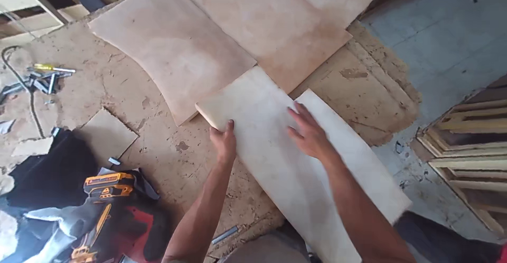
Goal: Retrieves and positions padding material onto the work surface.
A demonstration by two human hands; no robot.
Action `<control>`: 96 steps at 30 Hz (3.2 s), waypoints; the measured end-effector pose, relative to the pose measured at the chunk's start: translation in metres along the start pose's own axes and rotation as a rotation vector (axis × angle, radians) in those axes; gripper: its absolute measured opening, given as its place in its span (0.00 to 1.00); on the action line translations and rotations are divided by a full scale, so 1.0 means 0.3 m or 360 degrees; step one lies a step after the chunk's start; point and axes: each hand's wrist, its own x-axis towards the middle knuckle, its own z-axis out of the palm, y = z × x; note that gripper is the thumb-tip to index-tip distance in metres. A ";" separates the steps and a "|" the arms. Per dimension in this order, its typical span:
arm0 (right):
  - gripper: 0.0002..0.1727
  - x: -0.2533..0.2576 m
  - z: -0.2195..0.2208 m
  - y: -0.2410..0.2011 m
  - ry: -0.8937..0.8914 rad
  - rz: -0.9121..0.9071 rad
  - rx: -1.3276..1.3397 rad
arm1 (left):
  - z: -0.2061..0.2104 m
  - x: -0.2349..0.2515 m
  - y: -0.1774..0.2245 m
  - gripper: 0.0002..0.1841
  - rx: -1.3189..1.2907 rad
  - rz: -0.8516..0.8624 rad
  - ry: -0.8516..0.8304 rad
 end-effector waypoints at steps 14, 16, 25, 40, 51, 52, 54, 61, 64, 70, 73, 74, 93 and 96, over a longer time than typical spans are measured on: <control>0.42 0.501 0.295 -0.204 -0.0096 -0.0124 -0.0627 | 0.007 -0.011 0.054 0.30 0.0169 -0.0284 -0.0114; 0.44 0.511 0.307 -0.210 -0.0078 -0.0086 -0.0668 | -0.022 -0.006 0.016 0.31 0.0113 -0.0267 -0.0124; 0.46 0.528 0.297 -0.219 -0.0085 -0.0084 -0.0633 | -0.175 0.011 -0.051 0.31 0.0614 0.0188 -0.0117; 0.63 0.570 0.447 -0.474 -0.0067 0.0289 -0.0744 | -0.183 0.055 -0.098 0.29 0.0528 0.0123 -0.0112; 0.46 0.511 0.530 -0.620 -0.0201 0.0071 -0.0716 | -0.182 0.073 -0.111 0.27 0.0339 0.0111 -0.0069; 0.46 0.516 0.547 -0.626 -0.0206 0.0079 -0.0739 | -0.200 0.077 -0.118 0.27 0.0318 0.0100 -0.0116; 0.47 0.540 0.554 -0.631 -0.0198 0.0106 -0.0765 | -0.225 0.087 -0.111 0.24 0.0249 0.0072 -0.0202; 0.45 0.505 0.558 -0.684 -0.0137 -0.0098 -0.0650 | -0.339 -0.045 -0.081 0.23 0.0514 0.0391 -0.0227; 0.44 0.510 0.631 -0.721 -0.0082 -0.0225 -0.0692 | -0.385 -0.095 -0.108 0.21 0.0529 0.0396 -0.0163; 0.45 0.532 0.573 -0.710 -0.0253 -0.0116 -0.0711 | -0.440 -0.194 -0.004 0.19 0.0411 0.0622 -0.0227; 0.45 0.523 0.519 -0.706 -0.0347 -0.0147 -0.0596 | -0.525 -0.279 0.054 0.17 0.0437 0.0833 -0.0182; 0.45 0.521 0.544 -0.683 -0.0215 -0.0229 -0.0593 | -0.554 -0.301 0.053 0.16 0.0452 0.0875 -0.0156; 0.18 -1.118 0.263 -0.237 -0.0701 0.0165 0.1361 | -0.991 -0.727 -0.192 0.11 0.0700 0.0782 -0.0320; 0.18 -1.531 0.353 -0.177 -0.0249 0.1113 0.0873 | -0.994 -0.696 -0.205 0.11 0.0719 0.0846 -0.0425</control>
